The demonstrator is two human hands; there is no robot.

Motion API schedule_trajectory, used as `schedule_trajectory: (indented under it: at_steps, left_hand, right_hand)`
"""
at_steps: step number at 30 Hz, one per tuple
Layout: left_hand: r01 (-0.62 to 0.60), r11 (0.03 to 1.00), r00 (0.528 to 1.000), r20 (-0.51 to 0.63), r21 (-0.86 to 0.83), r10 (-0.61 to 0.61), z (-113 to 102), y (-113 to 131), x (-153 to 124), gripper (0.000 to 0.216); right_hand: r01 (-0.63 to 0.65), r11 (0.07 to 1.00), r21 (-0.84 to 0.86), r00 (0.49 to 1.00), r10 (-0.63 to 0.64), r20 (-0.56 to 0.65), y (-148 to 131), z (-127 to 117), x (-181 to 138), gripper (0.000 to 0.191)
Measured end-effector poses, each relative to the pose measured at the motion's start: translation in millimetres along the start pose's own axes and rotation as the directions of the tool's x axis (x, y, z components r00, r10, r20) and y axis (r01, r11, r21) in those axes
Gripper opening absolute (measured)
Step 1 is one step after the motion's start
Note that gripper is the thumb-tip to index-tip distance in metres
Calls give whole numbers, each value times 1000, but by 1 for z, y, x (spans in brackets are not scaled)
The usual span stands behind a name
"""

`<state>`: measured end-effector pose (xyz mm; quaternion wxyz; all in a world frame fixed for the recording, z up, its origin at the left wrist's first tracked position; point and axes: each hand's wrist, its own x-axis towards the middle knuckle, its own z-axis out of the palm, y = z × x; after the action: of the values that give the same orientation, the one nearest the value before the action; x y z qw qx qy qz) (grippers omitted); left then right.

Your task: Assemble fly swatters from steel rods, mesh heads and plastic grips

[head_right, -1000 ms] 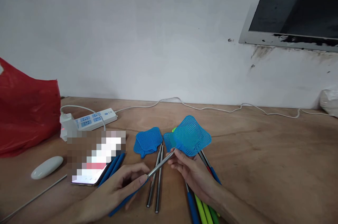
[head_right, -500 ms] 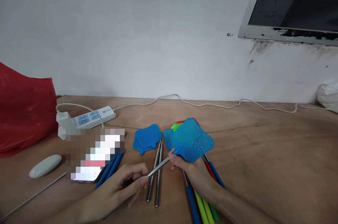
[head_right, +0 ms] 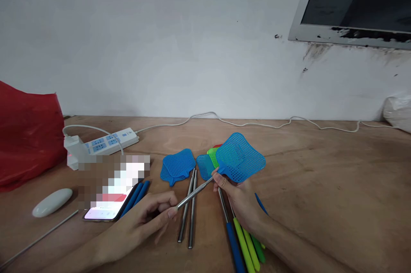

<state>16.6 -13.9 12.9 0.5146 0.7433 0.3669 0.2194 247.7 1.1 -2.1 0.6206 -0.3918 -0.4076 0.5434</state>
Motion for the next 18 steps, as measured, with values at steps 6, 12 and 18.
schedule_trajectory:
  at_steps: [6, 12, 18]
  left_hand:
    - [-1, 1000, 1000, -5, 7, 1, 0, -1, 0, 43]
    - [0, 1000, 1000, -17, 16, 0, 0, -4, -1, 41]
    - [7, 998, 999, -37, 55, -5, -2, -9, -3, 38]
  right_hand:
    - [-10, 999, 48, 999, 12, -48, -2, 0, 0, 33]
    - [3, 997, 78, 998, 1, -58, 2, -2, 1, 30]
    - [-3, 998, 65, 997, 9, -80, -4, -8, 8, 31]
